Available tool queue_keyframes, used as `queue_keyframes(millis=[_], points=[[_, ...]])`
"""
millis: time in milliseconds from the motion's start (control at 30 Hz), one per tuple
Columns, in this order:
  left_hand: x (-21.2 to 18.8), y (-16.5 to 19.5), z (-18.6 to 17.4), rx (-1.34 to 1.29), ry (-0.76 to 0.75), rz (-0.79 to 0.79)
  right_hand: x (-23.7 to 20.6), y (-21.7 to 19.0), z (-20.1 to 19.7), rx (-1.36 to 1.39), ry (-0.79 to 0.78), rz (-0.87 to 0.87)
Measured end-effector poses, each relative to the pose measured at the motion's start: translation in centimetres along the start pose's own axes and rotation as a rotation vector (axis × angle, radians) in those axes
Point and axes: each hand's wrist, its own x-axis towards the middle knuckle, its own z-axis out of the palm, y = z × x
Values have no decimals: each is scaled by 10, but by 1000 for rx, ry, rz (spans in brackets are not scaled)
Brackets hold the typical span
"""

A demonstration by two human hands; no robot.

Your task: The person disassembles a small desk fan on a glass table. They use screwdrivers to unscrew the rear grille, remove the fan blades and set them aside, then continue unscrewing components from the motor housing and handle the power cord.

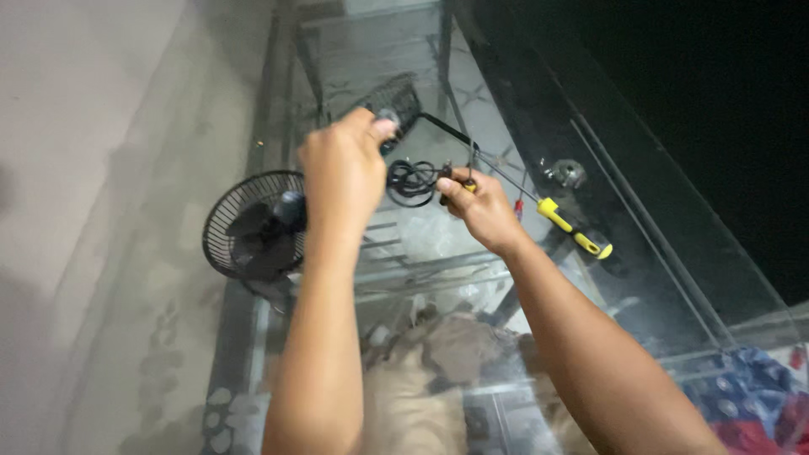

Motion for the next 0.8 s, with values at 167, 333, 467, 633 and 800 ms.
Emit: queue_keyframes(millis=[167, 333, 467, 633, 800], points=[[1, 10, 4, -13, -62, 32, -5, -5, -4, 24, 41, 18], [0, 9, -9, 68, -95, 63, -3, -5, -3, 1, 87, -23], [0, -1, -19, 3, -125, 150, -1, -8, -8, 75, 138, -124], [-1, -9, -16, -39, -210, 188, 7, -32, -30, 54, 276, -246], [-10, -7, 10, -56, -263, 240, 5, -64, -47, 235, 229, -329]])
